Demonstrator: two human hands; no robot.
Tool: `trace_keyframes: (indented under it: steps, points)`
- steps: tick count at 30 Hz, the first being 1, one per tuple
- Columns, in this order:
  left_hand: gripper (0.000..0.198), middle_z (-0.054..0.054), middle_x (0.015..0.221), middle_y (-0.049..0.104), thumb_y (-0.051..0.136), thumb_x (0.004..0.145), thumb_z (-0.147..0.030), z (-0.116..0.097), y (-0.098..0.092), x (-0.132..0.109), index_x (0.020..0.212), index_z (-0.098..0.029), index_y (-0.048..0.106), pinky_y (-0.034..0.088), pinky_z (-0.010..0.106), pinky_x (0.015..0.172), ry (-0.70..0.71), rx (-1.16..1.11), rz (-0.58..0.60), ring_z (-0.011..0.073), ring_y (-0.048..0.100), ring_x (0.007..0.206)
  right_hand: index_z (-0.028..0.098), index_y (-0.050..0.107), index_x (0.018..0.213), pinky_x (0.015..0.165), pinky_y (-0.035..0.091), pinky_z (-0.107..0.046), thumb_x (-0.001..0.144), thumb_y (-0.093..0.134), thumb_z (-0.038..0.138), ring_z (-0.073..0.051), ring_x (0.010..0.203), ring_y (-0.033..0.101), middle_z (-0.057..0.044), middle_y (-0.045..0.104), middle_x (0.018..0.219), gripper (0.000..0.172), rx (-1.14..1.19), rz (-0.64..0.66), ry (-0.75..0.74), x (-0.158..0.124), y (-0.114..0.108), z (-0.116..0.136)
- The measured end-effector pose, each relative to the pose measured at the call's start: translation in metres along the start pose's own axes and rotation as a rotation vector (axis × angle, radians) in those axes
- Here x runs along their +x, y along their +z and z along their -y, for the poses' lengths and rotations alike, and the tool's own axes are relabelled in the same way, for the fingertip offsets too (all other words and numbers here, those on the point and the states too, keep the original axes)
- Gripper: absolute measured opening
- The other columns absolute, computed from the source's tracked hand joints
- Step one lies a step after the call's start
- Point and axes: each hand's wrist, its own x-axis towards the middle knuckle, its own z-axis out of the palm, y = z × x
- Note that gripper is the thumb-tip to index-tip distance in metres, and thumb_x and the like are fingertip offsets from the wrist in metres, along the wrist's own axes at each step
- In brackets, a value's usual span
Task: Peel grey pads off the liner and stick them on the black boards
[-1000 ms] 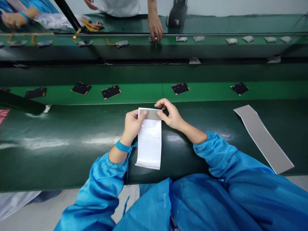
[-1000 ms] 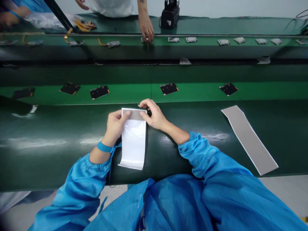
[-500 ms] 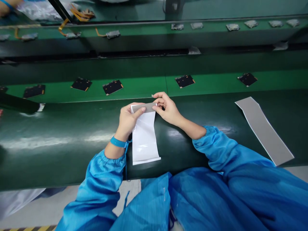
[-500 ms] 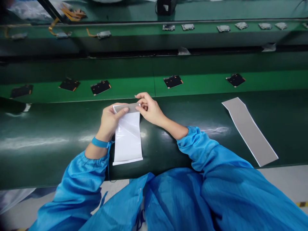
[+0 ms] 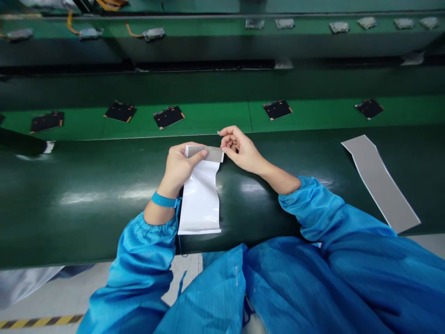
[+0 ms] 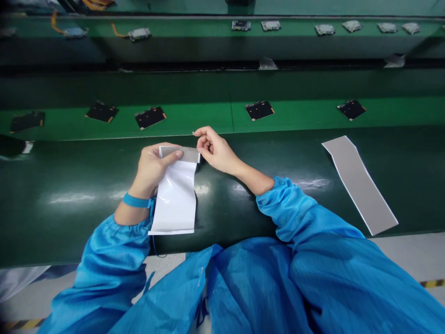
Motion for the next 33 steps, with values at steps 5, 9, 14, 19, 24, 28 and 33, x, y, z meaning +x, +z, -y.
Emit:
trace_keyframes:
  steps: [5,9,14,19,24,28,33]
  points:
    - [0.033,0.006,0.086,0.081,0.092,0.070,-0.041,-0.003,0.002,0.000,0.090,-0.016,0.085,0.052,0.026,0.066,-0.007,0.013,0.028,0.0176,0.068,0.073,0.025,0.052,0.126,0.068,0.046,-0.029,0.094,0.062,0.020,-0.012,0.071,0.052,0.002,0.061,0.090,0.033,-0.012,0.005,0.000,0.000,0.000,0.001]
    - [0.035,0.007,0.088,0.083,0.093,0.069,-0.041,-0.004,0.005,0.000,0.092,-0.015,0.086,0.053,0.027,0.066,0.005,-0.021,0.056,0.0182,0.069,0.073,0.026,0.050,0.124,0.067,0.045,-0.029,0.094,0.066,0.030,-0.013,0.071,0.051,0.002,0.060,0.090,0.034,0.040,-0.063,0.008,0.001,-0.003,-0.003]
    - [0.033,0.007,0.085,0.083,0.089,0.071,-0.040,-0.005,0.010,-0.003,0.093,-0.015,0.086,0.054,0.028,0.065,0.017,-0.060,0.153,0.0209,0.071,0.073,0.027,0.047,0.119,0.070,0.048,-0.030,0.086,0.077,0.044,-0.015,0.076,0.056,0.002,0.057,0.088,0.047,0.134,-0.154,0.068,0.017,-0.017,-0.001]
    - [0.023,0.006,0.086,0.083,0.083,0.076,-0.032,-0.003,0.020,-0.010,0.092,-0.016,0.086,0.055,0.028,0.069,0.076,-0.081,0.367,0.0203,0.073,0.075,0.027,0.048,0.117,0.059,0.040,-0.026,0.081,0.082,0.045,-0.012,0.068,0.050,0.004,0.058,0.086,0.053,0.102,0.052,0.086,0.078,-0.011,0.008]
    - [0.015,0.005,0.087,0.084,0.080,0.080,-0.021,0.004,0.034,-0.019,0.093,-0.016,0.085,0.057,0.029,0.074,0.127,-0.090,0.478,0.0218,0.078,0.081,0.024,0.053,0.109,0.056,0.039,-0.022,0.079,0.081,0.021,-0.009,0.062,0.048,0.007,0.060,0.077,0.042,0.040,0.278,0.139,0.161,0.050,0.025]
    - [0.016,0.005,0.098,0.087,0.076,0.083,-0.016,0.010,0.042,-0.025,0.097,-0.017,0.085,0.059,0.029,0.083,0.196,-0.090,0.544,0.0221,0.080,0.093,0.023,0.052,0.102,0.047,0.031,-0.021,0.082,0.069,0.003,-0.009,0.054,0.045,0.006,0.063,0.074,0.033,-0.056,0.335,0.254,0.219,0.118,0.036]
    - [0.019,0.004,0.104,0.085,0.078,0.080,-0.016,0.014,0.050,-0.028,0.099,-0.019,0.082,0.059,0.030,0.088,0.264,0.005,0.563,0.0245,0.079,0.101,0.024,0.049,0.098,0.046,0.023,-0.021,0.082,0.068,-0.002,-0.011,0.052,0.044,0.007,0.053,0.065,0.035,-0.236,0.197,0.371,0.271,0.183,0.024]
